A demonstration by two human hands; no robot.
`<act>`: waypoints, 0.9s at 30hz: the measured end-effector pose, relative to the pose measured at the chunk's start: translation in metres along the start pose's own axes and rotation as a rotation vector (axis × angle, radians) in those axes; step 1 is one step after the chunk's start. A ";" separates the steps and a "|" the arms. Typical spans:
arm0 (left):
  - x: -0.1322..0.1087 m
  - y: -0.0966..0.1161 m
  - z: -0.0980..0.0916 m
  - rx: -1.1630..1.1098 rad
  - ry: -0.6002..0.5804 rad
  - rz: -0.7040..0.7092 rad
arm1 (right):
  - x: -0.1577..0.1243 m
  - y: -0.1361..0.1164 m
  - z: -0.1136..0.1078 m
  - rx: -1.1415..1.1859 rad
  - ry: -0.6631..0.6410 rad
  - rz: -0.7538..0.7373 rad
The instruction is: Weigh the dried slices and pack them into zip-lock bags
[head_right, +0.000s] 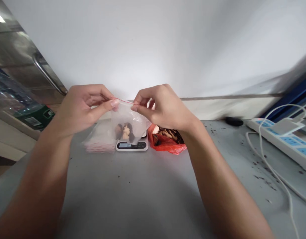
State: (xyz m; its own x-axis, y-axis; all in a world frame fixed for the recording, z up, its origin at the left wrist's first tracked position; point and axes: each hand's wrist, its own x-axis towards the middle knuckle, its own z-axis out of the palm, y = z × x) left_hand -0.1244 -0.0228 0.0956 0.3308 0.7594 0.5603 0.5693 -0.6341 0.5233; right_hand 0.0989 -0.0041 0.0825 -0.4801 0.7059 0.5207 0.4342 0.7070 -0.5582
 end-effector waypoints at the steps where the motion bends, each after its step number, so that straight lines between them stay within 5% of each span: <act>1: 0.000 -0.001 0.000 -0.003 -0.002 0.002 | 0.000 0.001 -0.001 -0.001 0.003 0.006; 27: -0.005 -0.011 -0.024 0.027 0.130 -0.075 | -0.002 0.026 -0.016 -0.004 -0.090 0.072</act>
State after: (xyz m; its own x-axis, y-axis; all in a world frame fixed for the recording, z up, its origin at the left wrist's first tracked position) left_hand -0.1504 -0.0234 0.1023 0.1877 0.7780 0.5995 0.6097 -0.5709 0.5499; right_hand 0.1232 0.0135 0.0772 -0.5136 0.7485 0.4194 0.4729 0.6548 -0.5896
